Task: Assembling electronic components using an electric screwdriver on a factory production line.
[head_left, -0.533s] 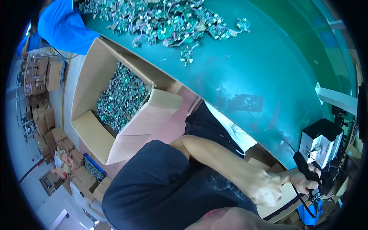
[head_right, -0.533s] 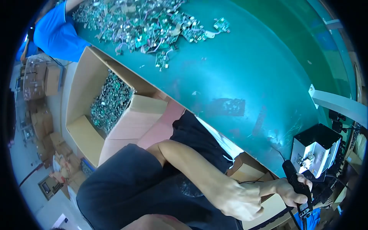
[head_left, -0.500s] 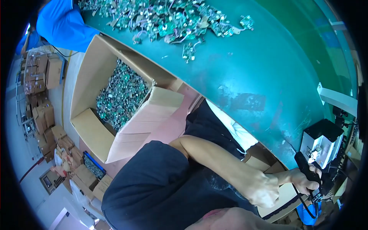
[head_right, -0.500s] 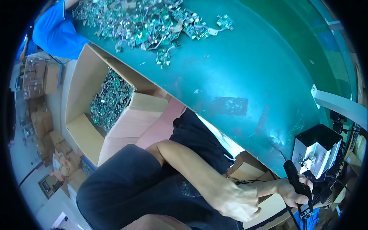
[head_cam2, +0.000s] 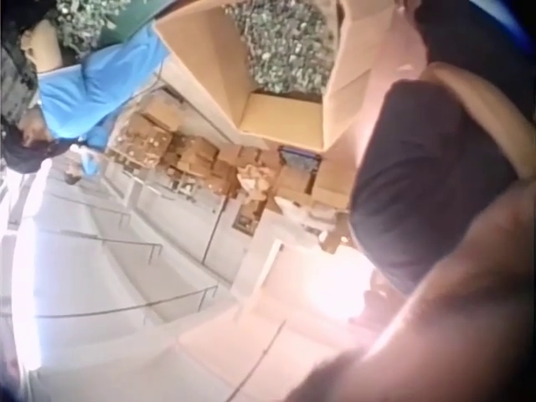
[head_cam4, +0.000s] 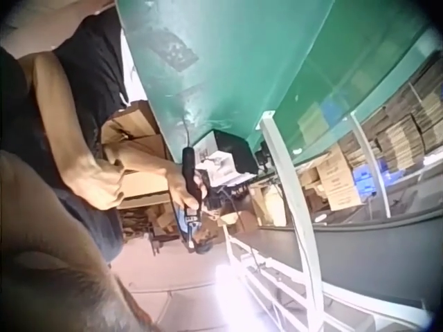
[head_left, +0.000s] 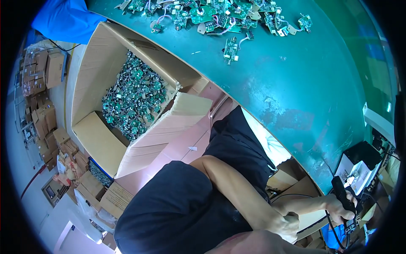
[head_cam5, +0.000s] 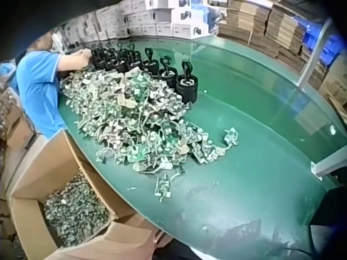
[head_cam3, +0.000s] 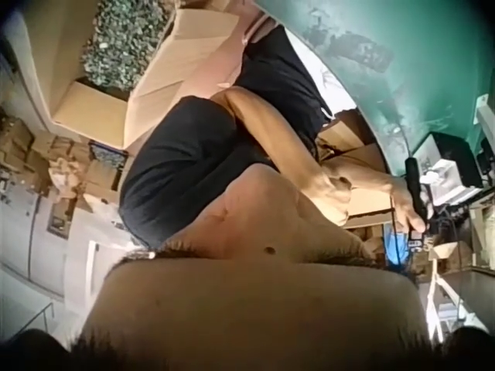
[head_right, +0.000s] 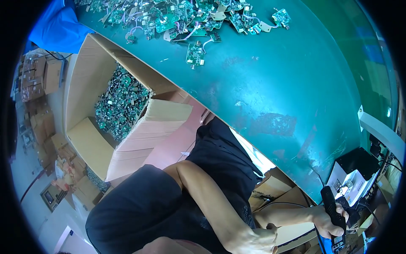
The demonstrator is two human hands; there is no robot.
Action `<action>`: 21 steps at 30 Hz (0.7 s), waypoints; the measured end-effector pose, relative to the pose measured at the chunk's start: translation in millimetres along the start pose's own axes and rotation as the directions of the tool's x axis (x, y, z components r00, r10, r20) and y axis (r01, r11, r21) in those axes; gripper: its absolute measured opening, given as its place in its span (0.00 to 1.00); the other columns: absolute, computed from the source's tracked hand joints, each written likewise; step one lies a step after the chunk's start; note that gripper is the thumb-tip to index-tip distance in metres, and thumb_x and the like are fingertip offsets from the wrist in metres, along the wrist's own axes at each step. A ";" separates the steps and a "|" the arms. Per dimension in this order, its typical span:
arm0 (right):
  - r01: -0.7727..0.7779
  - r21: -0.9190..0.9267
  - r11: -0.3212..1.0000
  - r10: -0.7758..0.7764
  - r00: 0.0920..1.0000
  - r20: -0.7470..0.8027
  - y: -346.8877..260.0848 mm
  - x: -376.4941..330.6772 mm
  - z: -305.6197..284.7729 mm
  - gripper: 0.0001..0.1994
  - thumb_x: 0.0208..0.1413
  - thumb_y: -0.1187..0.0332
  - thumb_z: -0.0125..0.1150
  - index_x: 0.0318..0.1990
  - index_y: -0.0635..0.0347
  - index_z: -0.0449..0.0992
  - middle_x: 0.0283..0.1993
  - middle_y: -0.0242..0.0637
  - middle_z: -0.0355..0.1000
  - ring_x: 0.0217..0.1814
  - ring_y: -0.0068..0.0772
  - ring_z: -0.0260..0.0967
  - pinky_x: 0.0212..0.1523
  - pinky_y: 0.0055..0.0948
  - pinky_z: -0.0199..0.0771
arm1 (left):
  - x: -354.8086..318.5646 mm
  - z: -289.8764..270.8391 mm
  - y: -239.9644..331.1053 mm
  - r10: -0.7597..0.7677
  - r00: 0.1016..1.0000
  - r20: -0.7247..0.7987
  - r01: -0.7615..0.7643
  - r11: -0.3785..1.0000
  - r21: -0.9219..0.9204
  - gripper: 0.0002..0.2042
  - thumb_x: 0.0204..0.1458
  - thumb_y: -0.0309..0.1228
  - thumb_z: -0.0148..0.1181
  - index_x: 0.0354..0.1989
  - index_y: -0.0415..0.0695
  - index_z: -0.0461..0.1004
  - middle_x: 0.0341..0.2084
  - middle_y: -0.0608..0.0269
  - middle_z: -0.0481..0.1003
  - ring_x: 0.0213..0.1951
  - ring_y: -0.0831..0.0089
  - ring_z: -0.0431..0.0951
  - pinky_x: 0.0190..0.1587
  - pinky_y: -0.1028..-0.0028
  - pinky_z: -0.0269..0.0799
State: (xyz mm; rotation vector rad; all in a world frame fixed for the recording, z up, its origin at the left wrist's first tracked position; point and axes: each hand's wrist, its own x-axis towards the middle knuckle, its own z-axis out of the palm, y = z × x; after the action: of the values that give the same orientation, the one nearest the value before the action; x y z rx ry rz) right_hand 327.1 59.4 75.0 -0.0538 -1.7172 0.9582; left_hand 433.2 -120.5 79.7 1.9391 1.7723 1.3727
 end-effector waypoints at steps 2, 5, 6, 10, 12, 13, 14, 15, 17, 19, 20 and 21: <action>0.003 -0.012 1.000 -0.003 1.000 0.014 1.4 -0.2 1.4 0.30 0.62 0.43 0.49 0.29 0.70 0.69 0.23 0.47 0.70 0.15 0.33 0.61 0.17 0.29 0.67 | -1.8 -14.9 -3.7 0.013 1.000 0.013 -0.014 0.999 0.030 0.08 0.46 0.31 0.57 0.22 0.39 0.75 0.17 0.55 0.76 0.13 0.62 0.68 0.17 0.62 0.64; 0.011 -0.058 0.998 -0.009 0.999 0.049 -1.5 -0.3 0.9 0.31 0.62 0.42 0.49 0.29 0.70 0.70 0.22 0.46 0.70 0.15 0.33 0.62 0.17 0.29 0.68 | -5.2 -41.0 -7.1 0.057 0.996 0.062 -0.064 0.992 0.112 0.17 0.51 0.44 0.56 0.27 0.40 0.74 0.18 0.57 0.75 0.09 0.63 0.66 0.09 0.70 0.61; 0.013 -0.057 0.998 -0.010 0.999 0.044 -4.1 -1.0 3.5 0.31 0.62 0.42 0.49 0.29 0.70 0.70 0.22 0.46 0.70 0.15 0.33 0.62 0.17 0.29 0.68 | -0.7 -39.5 -6.4 0.059 0.996 0.065 -0.066 0.991 0.115 0.17 0.51 0.44 0.56 0.27 0.40 0.74 0.18 0.57 0.75 0.09 0.63 0.66 0.09 0.70 0.61; 0.061 0.007 0.998 -0.060 0.994 -0.089 -14.7 -2.7 18.8 0.25 0.63 0.50 0.48 0.29 0.68 0.71 0.20 0.43 0.68 0.15 0.33 0.61 0.19 0.31 0.68 | 38.2 -23.1 -3.8 0.158 0.985 0.066 -0.167 0.970 0.179 0.14 0.53 0.40 0.52 0.29 0.41 0.76 0.23 0.57 0.77 0.17 0.60 0.73 0.16 0.65 0.71; 0.020 0.025 0.999 -0.019 0.998 -0.062 -10.3 -7.0 18.3 0.25 0.63 0.50 0.49 0.30 0.68 0.71 0.21 0.43 0.69 0.16 0.33 0.62 0.20 0.30 0.68 | 39.0 -62.6 -0.7 0.102 0.979 0.174 -0.142 0.962 0.232 0.15 0.54 0.40 0.51 0.29 0.41 0.76 0.23 0.58 0.77 0.18 0.60 0.74 0.18 0.64 0.72; -0.022 0.042 0.999 0.023 0.999 -0.024 -6.9 -11.2 16.6 0.25 0.64 0.50 0.49 0.31 0.69 0.71 0.21 0.43 0.69 0.16 0.33 0.62 0.21 0.30 0.69 | 44.1 -82.8 2.2 0.037 0.963 0.268 -0.117 0.951 0.287 0.15 0.55 0.40 0.50 0.29 0.41 0.77 0.24 0.59 0.77 0.19 0.60 0.74 0.20 0.63 0.73; -0.042 0.039 0.998 0.041 0.999 0.008 -10.6 -9.7 12.4 0.25 0.64 0.50 0.49 0.33 0.69 0.71 0.22 0.44 0.69 0.17 0.33 0.63 0.22 0.29 0.70 | 46.0 -108.3 9.0 -0.003 0.936 0.353 -0.125 0.933 0.338 0.15 0.56 0.40 0.49 0.30 0.41 0.77 0.24 0.60 0.77 0.21 0.60 0.74 0.23 0.63 0.74; -0.068 0.052 0.996 0.066 0.997 0.036 -13.5 -8.8 12.8 0.25 0.64 0.50 0.49 0.34 0.70 0.71 0.22 0.44 0.70 0.17 0.33 0.64 0.23 0.29 0.71 | 48.4 -119.1 13.0 -0.064 0.899 0.433 -0.128 0.907 0.401 0.15 0.57 0.39 0.49 0.30 0.41 0.78 0.24 0.61 0.77 0.22 0.60 0.75 0.25 0.62 0.75; -0.087 0.016 0.996 0.086 0.996 0.017 -20.1 -5.6 13.5 0.23 0.63 0.52 0.48 0.35 0.69 0.71 0.22 0.43 0.70 0.18 0.33 0.64 0.25 0.28 0.71 | 55.3 -107.5 17.7 -0.021 0.946 0.323 -0.125 0.896 0.426 0.13 0.55 0.36 0.50 0.28 0.42 0.77 0.23 0.58 0.77 0.22 0.60 0.74 0.26 0.61 0.74; -0.153 -0.038 0.988 0.154 0.988 0.013 -27.8 -4.8 17.4 0.19 0.63 0.56 0.47 0.37 0.69 0.70 0.22 0.42 0.70 0.20 0.33 0.65 0.29 0.26 0.71 | 58.1 -88.4 21.9 0.039 0.997 0.069 -0.066 0.891 0.450 0.07 0.50 0.29 0.52 0.24 0.42 0.76 0.22 0.54 0.76 0.23 0.61 0.74 0.28 0.58 0.71; -0.187 -0.066 0.980 0.188 0.982 0.007 -31.4 -4.6 20.7 0.18 0.62 0.58 0.46 0.38 0.69 0.70 0.23 0.42 0.70 0.21 0.33 0.66 0.31 0.25 0.71 | 59.9 -79.4 23.1 0.071 0.996 -0.059 -0.037 0.893 0.449 0.06 0.48 0.26 0.54 0.22 0.43 0.75 0.21 0.52 0.76 0.23 0.62 0.73 0.29 0.57 0.70; -0.157 -0.090 0.983 0.155 0.987 -0.027 -35.1 -1.2 27.8 0.17 0.61 0.60 0.46 0.40 0.69 0.69 0.24 0.42 0.71 0.23 0.32 0.67 0.33 0.23 0.70 | 62.8 -72.8 23.4 0.099 0.994 -0.037 -0.073 0.892 0.446 0.06 0.48 0.26 0.54 0.22 0.43 0.75 0.21 0.52 0.76 0.23 0.62 0.73 0.29 0.57 0.70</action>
State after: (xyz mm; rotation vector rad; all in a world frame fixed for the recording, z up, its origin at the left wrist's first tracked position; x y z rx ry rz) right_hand 319.2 19.6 94.1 -0.2614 -1.7576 0.9889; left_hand 389.5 -104.7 167.0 2.2390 2.2103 1.1285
